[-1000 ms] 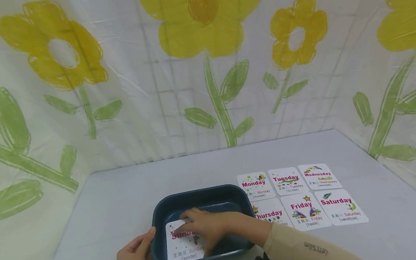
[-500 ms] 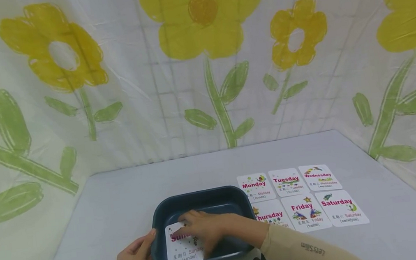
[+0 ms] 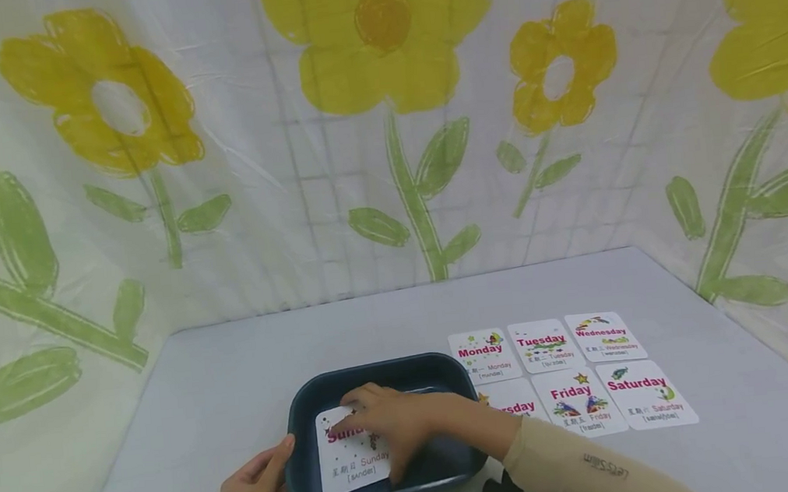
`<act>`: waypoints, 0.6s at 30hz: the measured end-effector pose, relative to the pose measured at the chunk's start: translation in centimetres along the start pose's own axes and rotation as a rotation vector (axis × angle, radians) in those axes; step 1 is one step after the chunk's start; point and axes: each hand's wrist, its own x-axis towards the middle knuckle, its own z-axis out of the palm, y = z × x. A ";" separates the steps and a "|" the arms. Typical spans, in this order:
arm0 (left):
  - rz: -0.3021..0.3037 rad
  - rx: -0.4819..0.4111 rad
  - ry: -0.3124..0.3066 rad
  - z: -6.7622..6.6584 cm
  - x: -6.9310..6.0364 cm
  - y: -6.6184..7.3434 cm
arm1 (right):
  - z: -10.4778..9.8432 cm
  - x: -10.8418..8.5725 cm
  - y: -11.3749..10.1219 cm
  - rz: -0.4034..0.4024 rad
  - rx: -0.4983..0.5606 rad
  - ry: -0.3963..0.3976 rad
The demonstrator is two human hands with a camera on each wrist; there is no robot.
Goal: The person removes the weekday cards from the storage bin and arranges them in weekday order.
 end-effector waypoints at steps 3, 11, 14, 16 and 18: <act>-0.010 0.009 0.015 0.1 0.5 -0.5 | -0.7 -0.6 0.1 0.009 0.030 0.018; 0.011 0.010 0.011 -0.3 -0.2 0.1 | -1.0 -2.1 0.9 -0.007 0.005 0.060; 0.023 -0.022 -0.013 -0.5 -0.6 0.5 | -1.1 -3.2 1.2 0.008 0.005 0.078; 0.028 -0.037 -0.022 -0.7 -0.8 0.7 | -1.3 -4.3 1.3 0.015 0.020 0.090; 0.032 -0.048 -0.027 -0.8 -0.8 0.7 | -1.6 -5.6 1.5 0.022 0.044 0.099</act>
